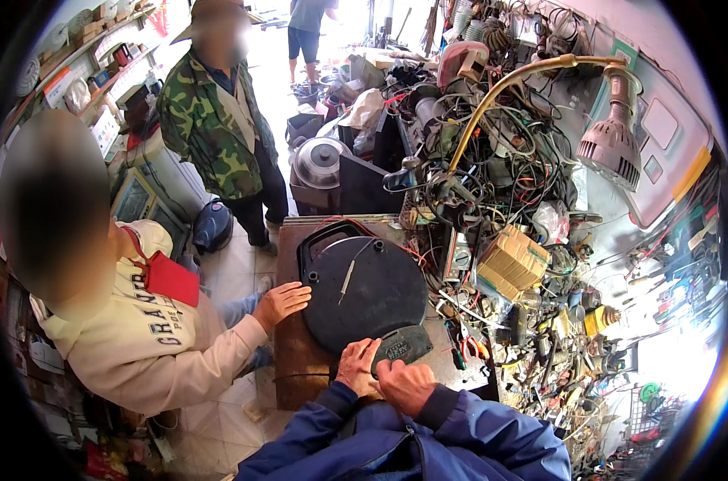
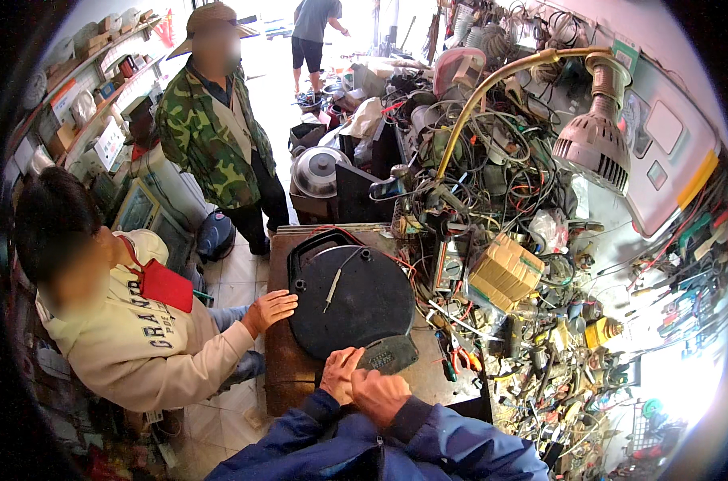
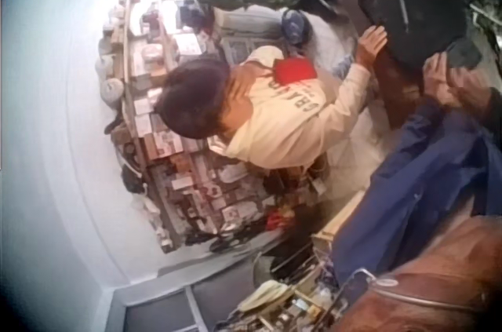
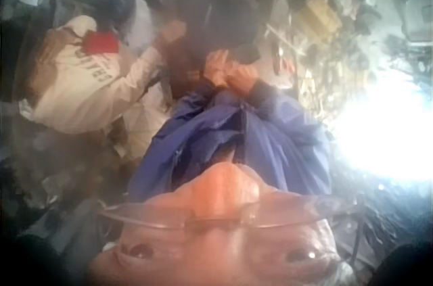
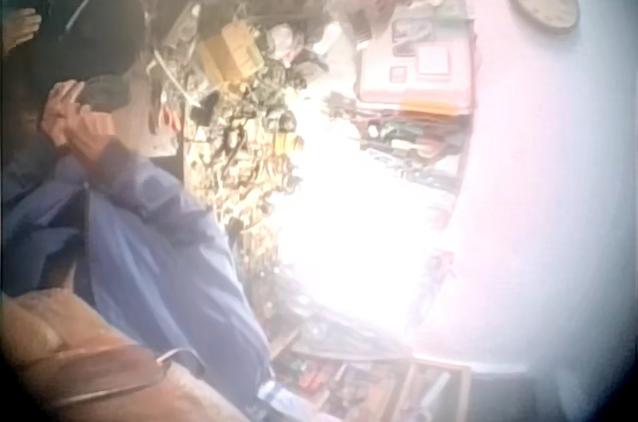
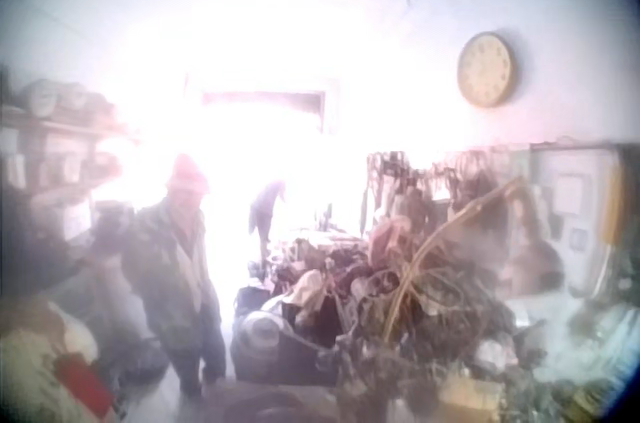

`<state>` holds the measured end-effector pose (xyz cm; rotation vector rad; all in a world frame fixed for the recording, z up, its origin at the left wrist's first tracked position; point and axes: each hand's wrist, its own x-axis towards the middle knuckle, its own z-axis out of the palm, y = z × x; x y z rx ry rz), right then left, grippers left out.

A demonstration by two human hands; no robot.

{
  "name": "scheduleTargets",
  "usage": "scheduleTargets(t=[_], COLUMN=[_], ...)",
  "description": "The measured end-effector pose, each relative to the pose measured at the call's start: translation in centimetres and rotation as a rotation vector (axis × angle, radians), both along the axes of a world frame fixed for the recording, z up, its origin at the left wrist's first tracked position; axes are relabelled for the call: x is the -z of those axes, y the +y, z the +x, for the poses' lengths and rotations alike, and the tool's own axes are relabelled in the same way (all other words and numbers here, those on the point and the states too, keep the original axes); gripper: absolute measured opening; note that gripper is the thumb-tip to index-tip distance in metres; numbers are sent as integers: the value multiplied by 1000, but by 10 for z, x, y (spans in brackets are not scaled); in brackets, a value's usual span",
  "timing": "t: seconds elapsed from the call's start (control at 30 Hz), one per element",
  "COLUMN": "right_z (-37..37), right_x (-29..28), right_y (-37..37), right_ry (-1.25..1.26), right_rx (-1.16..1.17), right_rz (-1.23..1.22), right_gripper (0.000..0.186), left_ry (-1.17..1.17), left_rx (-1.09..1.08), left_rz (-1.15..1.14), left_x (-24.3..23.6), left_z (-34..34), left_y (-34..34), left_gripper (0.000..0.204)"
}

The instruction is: The person disassembles a black plastic electronic housing, likely a helmet light or similar device, using a screwdriver. They remove the back cover, inspect the internal components and wiring, and manipulate the casing and wires on a cluttered workbench.

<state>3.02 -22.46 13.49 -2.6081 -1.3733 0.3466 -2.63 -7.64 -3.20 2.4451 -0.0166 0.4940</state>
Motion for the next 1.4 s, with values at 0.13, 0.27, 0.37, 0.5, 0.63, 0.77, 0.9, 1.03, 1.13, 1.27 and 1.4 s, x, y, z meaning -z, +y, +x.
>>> scheduleTargets(t=[0.13,0.27,0.37,0.5,0.63,0.77,0.9,1.03,1.13,1.27,1.4], right_z=[8,11,9,15,10,8,17,11,12,18,11], right_x=[5,0,-9,7,5,-4,0,-6,-7,2,-6], right_y=[-8,-5,-1,-7,-4,-2,-9,-4,-7,-7,-6], right_ry=[-1,32,141,55,26,120,23,107,84,17,76], right_rx=[-111,-109,44,-141,-122,-68,-251,-104,-129,-233,-49], right_rz=[143,318,-69,126,240,-104,253,62,26,417,-16], right_gripper=[11,12,15,18,16,13,17,16,16,16,17], left_ry=[16,13,26,11,12,-3,11,23,26,40,37], left_rx=[13,14,2,11,21,24,24,5,10,10,2], left_rz=[-15,-26,-34,-25,0,-6,-20,-29,-17,1,8], left_x=[-6,-6,-6,-4,-5,-4,-8,-10,-8,-8,-7], left_z=[2,3,1,2,3,2,2,0,1,1,2], left_y=[-2,-1,-1,0,2,4,3,3,2,2,1], left_gripper=[80,84,88,87,77,79,85,90,93,93,91])
